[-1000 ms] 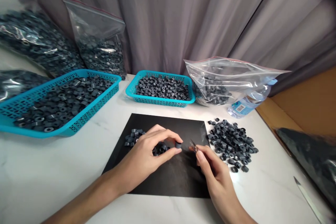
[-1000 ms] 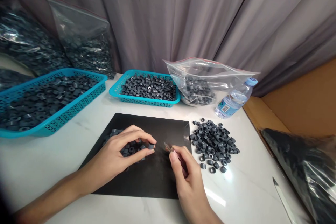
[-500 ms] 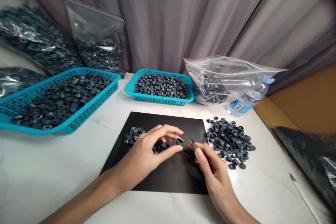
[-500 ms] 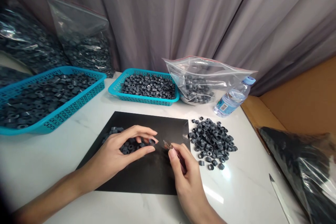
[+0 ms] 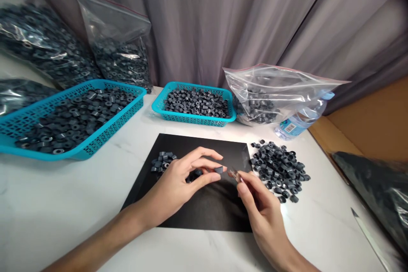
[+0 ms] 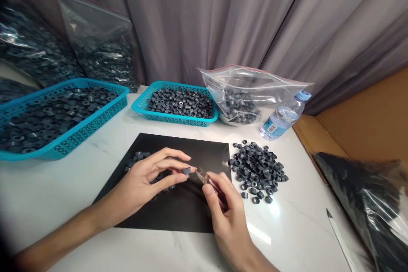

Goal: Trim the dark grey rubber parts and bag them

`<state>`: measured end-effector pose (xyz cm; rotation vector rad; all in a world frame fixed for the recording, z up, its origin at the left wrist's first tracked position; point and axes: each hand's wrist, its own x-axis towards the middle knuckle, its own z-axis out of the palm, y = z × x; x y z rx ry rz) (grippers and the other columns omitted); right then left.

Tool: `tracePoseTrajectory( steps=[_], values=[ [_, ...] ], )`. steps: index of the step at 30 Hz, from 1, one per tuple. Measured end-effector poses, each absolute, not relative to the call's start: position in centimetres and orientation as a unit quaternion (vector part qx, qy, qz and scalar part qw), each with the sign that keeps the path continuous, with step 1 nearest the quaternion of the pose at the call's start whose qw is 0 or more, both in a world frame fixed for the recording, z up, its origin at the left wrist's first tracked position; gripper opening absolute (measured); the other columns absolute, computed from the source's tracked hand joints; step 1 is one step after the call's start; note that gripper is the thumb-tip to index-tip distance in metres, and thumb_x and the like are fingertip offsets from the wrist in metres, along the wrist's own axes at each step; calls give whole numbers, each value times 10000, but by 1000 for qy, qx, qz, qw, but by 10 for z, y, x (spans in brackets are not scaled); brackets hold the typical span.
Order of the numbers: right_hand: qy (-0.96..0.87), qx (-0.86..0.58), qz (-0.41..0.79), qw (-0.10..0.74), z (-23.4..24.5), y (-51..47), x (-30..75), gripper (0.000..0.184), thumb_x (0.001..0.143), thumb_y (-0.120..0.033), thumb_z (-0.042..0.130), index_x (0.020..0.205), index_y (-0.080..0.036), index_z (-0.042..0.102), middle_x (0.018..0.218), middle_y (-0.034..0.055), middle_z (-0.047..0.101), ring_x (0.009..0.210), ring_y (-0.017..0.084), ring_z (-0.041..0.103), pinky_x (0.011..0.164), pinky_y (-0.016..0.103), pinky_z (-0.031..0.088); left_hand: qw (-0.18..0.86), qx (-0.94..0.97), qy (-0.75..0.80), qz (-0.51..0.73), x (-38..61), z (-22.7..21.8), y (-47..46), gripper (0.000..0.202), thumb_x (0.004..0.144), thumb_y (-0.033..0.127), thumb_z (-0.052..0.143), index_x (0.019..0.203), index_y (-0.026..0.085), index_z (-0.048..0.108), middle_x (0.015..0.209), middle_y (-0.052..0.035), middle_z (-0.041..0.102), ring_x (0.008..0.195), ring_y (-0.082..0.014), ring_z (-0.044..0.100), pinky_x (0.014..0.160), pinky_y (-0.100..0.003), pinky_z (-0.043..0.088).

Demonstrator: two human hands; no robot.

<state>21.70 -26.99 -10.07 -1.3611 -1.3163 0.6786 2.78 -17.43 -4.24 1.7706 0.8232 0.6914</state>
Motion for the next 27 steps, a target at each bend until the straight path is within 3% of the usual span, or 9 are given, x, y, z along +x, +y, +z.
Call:
tracePoseTrajectory(
  steps=[7,13,27],
  values=[
    [-607,-535,264,525,-101,-273,219,280,1040,-293,551,1278,-289,698,895,29,641,804,187,575,717,276,481,510,733,333,302,28,-43,-175,173,926,304,694,1096,276,695,1147,2,729,938,-149,722,896,-270,563],
    [-585,-547,285,527,-97,-271,219,296,1045,-304,550,1303,-294,694,936,28,645,848,186,584,760,271,492,502,734,341,306,28,-46,-174,209,894,335,739,1082,271,678,1001,18,744,899,-152,694,871,-274,544],
    [-607,-539,254,526,-102,-273,223,333,1062,-250,522,1364,-320,641,956,14,645,868,162,578,746,246,488,453,762,347,307,31,-49,-179,121,873,259,765,991,282,757,895,67,749,804,-105,642,791,-198,514]
  ],
)
